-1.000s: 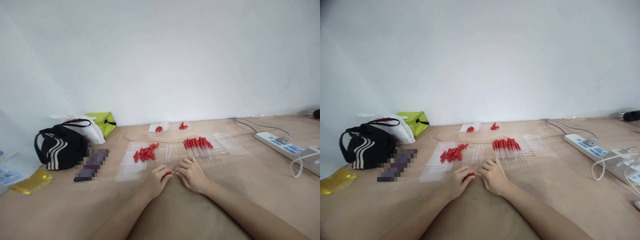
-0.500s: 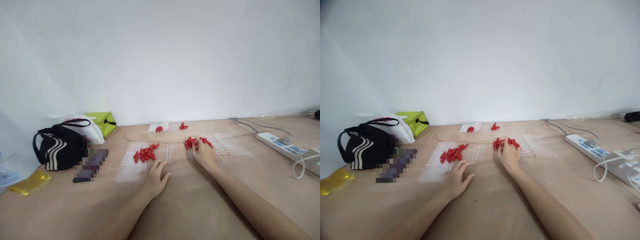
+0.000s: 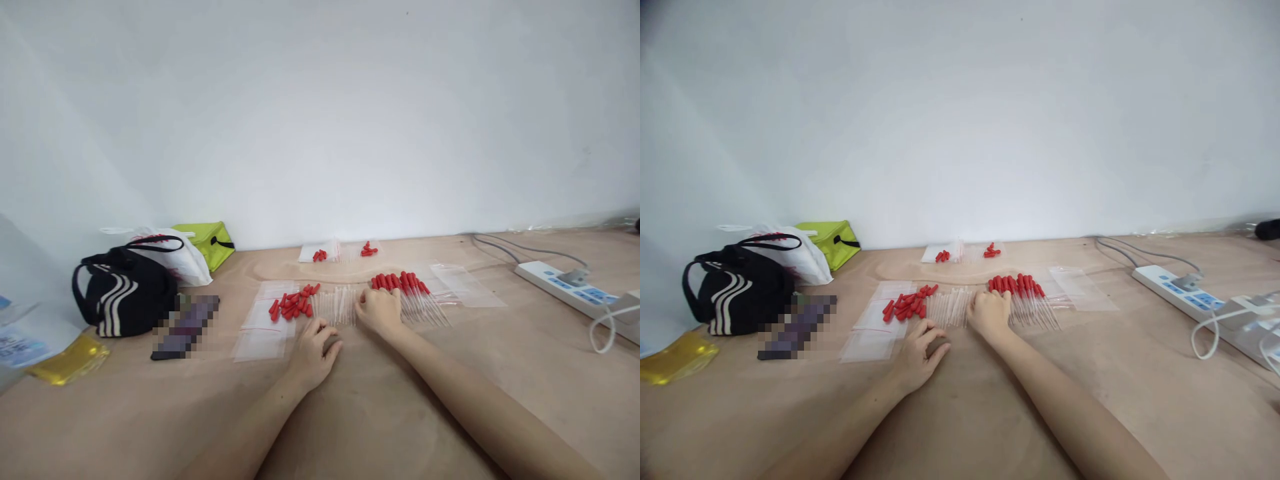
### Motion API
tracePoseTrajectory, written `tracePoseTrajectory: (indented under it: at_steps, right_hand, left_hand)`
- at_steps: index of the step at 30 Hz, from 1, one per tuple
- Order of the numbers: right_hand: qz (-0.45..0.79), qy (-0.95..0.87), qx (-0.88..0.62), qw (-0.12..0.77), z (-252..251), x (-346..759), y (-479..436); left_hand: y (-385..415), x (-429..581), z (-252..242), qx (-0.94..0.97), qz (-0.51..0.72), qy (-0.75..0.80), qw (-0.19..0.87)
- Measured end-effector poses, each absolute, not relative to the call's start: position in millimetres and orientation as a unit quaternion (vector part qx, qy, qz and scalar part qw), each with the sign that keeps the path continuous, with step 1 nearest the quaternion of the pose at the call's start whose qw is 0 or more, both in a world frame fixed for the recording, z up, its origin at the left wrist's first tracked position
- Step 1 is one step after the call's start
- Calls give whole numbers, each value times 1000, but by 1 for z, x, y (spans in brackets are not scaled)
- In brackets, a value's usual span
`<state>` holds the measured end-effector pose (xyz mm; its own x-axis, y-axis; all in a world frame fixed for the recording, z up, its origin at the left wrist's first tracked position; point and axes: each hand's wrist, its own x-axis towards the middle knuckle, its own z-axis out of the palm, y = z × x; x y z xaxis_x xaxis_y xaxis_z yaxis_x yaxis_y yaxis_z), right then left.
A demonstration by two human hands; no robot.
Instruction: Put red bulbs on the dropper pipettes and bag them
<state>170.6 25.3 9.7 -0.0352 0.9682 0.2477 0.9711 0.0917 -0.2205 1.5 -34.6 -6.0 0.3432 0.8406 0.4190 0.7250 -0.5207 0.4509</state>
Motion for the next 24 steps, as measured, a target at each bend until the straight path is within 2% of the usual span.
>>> tracePoseTrajectory:
  at_steps: [4,9,13,21,24]
  right_hand:
    - [27,-713,-694,99,14,153,30]
    - [43,-716,-692,88,16,150,34]
    - [51,-714,-693,86,15,149,34]
    - [42,-734,-669,104,19,156,24]
    - [18,-745,-648,156,14,168,17]
  left_hand:
    - [-36,1,-9,802,309,508,60]
    - [-23,-8,-2,747,315,584,-32]
    - [10,-21,16,669,263,687,-109]
    - [70,-30,30,622,154,764,-80]
    - [73,-29,33,621,163,762,-80]
